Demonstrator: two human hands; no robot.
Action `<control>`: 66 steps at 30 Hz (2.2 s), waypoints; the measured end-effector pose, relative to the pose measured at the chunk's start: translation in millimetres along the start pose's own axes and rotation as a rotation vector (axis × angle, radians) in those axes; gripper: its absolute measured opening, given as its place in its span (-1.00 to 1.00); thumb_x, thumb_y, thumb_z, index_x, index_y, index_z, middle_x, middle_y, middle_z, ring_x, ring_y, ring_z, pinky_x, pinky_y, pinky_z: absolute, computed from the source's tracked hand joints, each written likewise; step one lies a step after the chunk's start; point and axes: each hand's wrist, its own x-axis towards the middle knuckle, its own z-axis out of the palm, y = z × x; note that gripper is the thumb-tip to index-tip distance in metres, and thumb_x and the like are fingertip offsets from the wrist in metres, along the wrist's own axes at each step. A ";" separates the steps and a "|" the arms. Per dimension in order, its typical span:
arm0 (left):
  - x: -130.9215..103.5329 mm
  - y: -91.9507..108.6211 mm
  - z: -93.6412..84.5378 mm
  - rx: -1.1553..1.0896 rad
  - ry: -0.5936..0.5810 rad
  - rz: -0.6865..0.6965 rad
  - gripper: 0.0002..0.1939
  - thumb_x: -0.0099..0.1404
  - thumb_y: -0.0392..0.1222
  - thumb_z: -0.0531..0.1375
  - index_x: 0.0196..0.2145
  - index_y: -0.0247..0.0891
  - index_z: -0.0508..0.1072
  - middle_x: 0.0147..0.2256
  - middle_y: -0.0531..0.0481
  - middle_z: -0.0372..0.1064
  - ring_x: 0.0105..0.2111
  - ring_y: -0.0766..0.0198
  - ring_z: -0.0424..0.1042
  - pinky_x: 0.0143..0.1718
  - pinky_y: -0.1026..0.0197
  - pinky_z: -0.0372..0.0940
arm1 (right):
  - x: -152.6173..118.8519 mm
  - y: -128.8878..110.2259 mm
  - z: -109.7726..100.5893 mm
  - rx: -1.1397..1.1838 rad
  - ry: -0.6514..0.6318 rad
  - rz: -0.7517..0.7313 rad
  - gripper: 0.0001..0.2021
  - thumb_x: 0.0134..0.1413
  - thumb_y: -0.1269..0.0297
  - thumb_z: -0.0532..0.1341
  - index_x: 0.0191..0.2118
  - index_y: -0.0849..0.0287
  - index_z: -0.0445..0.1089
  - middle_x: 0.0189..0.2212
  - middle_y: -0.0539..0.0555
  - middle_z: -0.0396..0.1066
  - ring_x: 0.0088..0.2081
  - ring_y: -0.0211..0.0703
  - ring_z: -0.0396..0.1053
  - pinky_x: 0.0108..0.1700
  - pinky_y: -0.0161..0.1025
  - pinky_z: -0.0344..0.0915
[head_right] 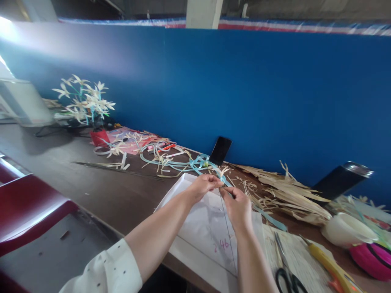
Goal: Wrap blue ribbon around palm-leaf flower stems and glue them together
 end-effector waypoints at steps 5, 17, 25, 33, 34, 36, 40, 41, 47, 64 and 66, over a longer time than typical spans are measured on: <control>-0.6 -1.1 -1.6 0.097 0.044 0.025 -0.65 -0.14 -0.01 0.34 -0.47 -0.34 0.44 -0.53 0.06 0.30 -0.47 0.39 0.21 -0.33 0.26 0.11 | -1.9 -3.0 1.1 -0.133 0.062 -0.052 -0.70 -0.15 0.00 0.25 -0.45 0.15 0.49 -0.56 0.02 0.43 -0.46 -0.13 0.31 -0.40 -0.27 0.14; 1.7 -0.9 -0.8 0.007 0.092 -0.054 -0.64 -0.17 -0.03 0.36 -0.55 -0.33 0.36 -0.63 0.12 0.20 -0.60 0.46 0.10 -0.49 0.30 0.03 | -1.9 -15.1 8.0 -0.084 0.009 0.027 -0.69 -0.16 0.03 0.24 -0.44 0.21 0.52 -0.63 -0.01 0.38 -0.50 -0.15 0.31 -0.47 -0.30 0.11; 1.2 -2.5 0.6 -0.195 0.010 -0.065 -0.57 -0.22 0.01 0.39 -0.55 -0.33 0.30 -0.64 0.15 0.13 -0.65 0.51 0.04 -0.60 0.32 -0.10 | 2.0 -11.3 14.1 0.216 0.007 0.178 -0.68 -0.24 0.07 0.29 -0.42 0.26 0.50 -0.75 -0.07 0.16 -0.67 -0.30 0.08 -0.63 -0.32 -0.02; -7.9 2.7 -0.9 -0.208 -0.253 -0.191 -0.49 -0.06 0.17 0.28 -0.32 -0.32 0.39 -0.33 -0.06 0.40 -0.43 0.40 0.33 -0.38 0.30 0.18 | 21.6 -3.9 9.4 0.391 0.090 0.172 -0.71 -0.31 0.15 0.34 -0.40 0.24 0.49 -0.58 0.03 0.40 -0.62 -0.29 0.21 -0.64 -0.35 0.05; -8.4 2.5 -1.2 -0.183 -0.266 -0.186 -0.50 -0.08 0.13 0.31 -0.31 -0.31 0.39 -0.31 -0.06 0.40 -0.43 0.42 0.32 -0.36 0.30 0.18 | 22.9 -2.7 9.1 0.375 0.105 0.160 -0.72 -0.30 0.16 0.33 -0.40 0.24 0.50 -0.56 0.04 0.42 -0.60 -0.28 0.23 -0.64 -0.35 0.05; -8.1 1.3 -1.3 -0.145 -0.262 -0.172 -0.52 -0.13 0.05 0.36 -0.32 -0.31 0.39 -0.32 -0.04 0.40 -0.43 0.45 0.30 -0.35 0.32 0.17 | 24.6 -0.1 9.4 0.348 0.132 0.147 -0.72 -0.30 0.15 0.34 -0.40 0.23 0.50 -0.57 0.03 0.42 -0.60 -0.26 0.25 -0.64 -0.35 0.05; -4.3 -2.1 0.7 -0.080 -0.190 -0.117 -0.57 -0.11 0.00 0.35 -0.34 -0.33 0.42 -0.37 -0.04 0.40 -0.49 0.48 0.23 -0.41 0.34 0.13 | 26.0 3.7 12.1 0.344 0.153 0.152 -0.68 -0.30 0.11 0.35 -0.38 0.22 0.50 -0.63 -0.01 0.37 -0.63 -0.27 0.21 -0.65 -0.33 0.05; -3.5 -2.5 1.5 -0.055 -0.167 -0.096 -0.59 -0.09 -0.01 0.34 -0.34 -0.34 0.43 -0.38 -0.04 0.40 -0.50 0.48 0.23 -0.43 0.34 0.12 | 26.2 4.1 12.8 0.342 0.163 0.153 -0.67 -0.29 0.10 0.35 -0.37 0.22 0.50 -0.65 -0.02 0.35 -0.64 -0.28 0.20 -0.65 -0.33 0.05; -2.3 -3.9 5.4 0.164 -0.075 0.036 -0.75 0.04 -0.09 0.23 -0.37 -0.31 0.51 -0.43 -0.03 0.43 -0.51 0.43 0.25 -0.43 0.31 0.17 | 26.9 9.9 13.3 0.190 0.230 0.095 -0.63 -0.21 0.05 0.30 -0.32 0.27 0.51 -0.60 0.05 0.38 -0.61 -0.23 0.24 -0.58 -0.30 0.14; -3.3 -5.4 2.1 0.387 -0.136 0.177 -0.74 0.12 -0.07 0.15 -0.41 -0.32 0.52 -0.39 -0.07 0.47 -0.38 0.30 0.40 -0.31 0.29 0.26 | 19.5 15.5 6.4 0.295 0.157 0.200 -0.58 -0.26 0.04 0.33 -0.28 0.26 0.50 -0.73 -0.08 0.17 -0.66 -0.33 0.06 -0.65 -0.36 0.04; -4.2 -1.3 0.1 0.342 -0.117 0.100 -0.67 0.15 0.01 0.13 -0.36 -0.34 0.51 -0.36 -0.10 0.46 -0.42 0.32 0.38 -0.37 0.29 0.26 | 17.7 14.7 5.3 0.314 0.153 0.214 -0.59 -0.27 0.05 0.34 -0.30 0.26 0.49 -0.73 -0.09 0.16 -0.66 -0.34 0.06 -0.66 -0.37 0.02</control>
